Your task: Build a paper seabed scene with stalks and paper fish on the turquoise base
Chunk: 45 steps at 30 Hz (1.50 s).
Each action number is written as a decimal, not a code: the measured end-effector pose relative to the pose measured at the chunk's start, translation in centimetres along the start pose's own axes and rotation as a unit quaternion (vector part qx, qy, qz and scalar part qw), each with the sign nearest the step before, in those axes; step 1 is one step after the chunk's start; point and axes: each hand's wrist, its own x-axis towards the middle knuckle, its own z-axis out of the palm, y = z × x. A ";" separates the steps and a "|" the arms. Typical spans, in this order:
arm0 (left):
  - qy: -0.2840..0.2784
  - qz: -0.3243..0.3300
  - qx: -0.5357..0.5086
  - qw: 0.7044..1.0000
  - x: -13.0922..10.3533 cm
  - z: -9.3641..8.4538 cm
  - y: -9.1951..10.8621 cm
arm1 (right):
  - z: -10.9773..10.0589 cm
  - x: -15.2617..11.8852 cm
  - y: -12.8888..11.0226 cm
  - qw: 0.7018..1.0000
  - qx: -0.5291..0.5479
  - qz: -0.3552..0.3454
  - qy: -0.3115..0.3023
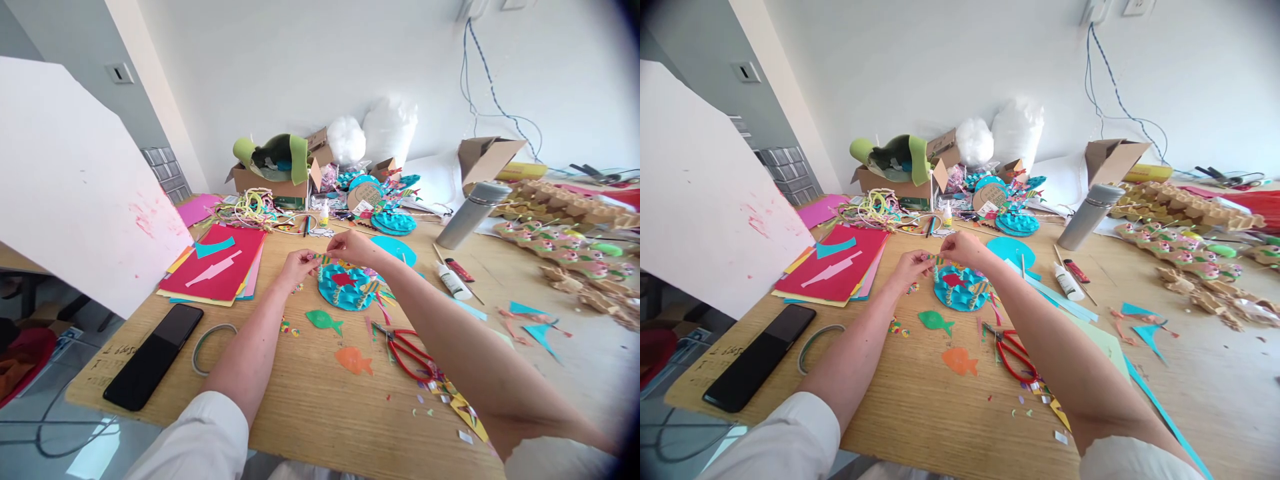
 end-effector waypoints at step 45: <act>0.035 -0.005 -0.018 0.999 0.2 0.6 -0.4 | -1.7 -2.9 1.7 0.995 -0.022 -0.014 -0.099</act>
